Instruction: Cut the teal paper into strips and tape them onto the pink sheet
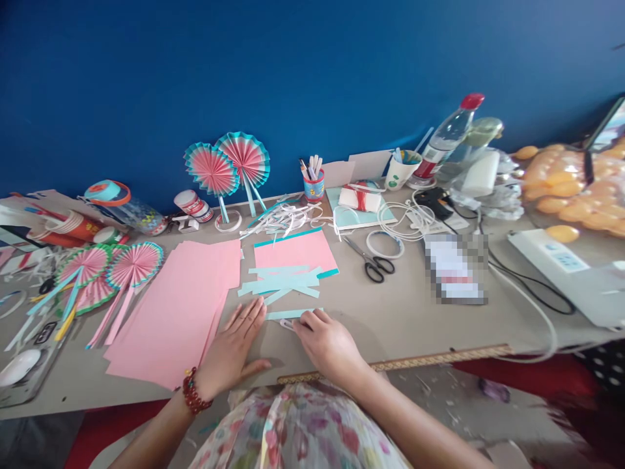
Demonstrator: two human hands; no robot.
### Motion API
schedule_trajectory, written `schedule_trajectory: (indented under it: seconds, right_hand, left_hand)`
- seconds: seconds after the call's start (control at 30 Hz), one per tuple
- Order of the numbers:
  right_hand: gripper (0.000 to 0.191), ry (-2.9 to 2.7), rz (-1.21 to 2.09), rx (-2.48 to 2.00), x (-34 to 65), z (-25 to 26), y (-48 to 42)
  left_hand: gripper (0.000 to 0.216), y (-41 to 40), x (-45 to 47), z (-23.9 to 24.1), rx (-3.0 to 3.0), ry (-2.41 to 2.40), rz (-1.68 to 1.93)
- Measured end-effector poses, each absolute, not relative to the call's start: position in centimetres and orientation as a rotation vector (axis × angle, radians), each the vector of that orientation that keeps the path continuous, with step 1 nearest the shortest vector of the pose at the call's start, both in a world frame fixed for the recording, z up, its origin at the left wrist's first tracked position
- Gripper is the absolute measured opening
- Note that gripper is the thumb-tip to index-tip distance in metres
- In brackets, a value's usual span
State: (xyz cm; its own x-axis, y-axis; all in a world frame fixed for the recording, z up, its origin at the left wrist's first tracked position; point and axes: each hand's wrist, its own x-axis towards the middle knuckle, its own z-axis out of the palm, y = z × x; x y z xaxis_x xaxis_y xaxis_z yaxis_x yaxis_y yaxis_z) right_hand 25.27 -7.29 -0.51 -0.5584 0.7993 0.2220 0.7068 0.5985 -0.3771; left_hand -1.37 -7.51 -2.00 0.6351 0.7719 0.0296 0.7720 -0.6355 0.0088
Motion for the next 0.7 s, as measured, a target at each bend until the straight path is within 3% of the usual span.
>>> schedule_trajectory:
  seconds: [0.5, 0.7]
  right_hand:
    - [0.024, -2.467, 0.355, -1.168, 24.6, -0.7, -7.4]
    - [0.024, -2.455, 0.408, -1.197, 24.5, -1.0, -7.3]
  left_hand:
    - [0.103, -7.5, -1.2, -1.9, -2.86, -1.353, -0.037]
    - [0.095, -7.5, -2.2, -1.0, -2.948, -1.414, -0.146]
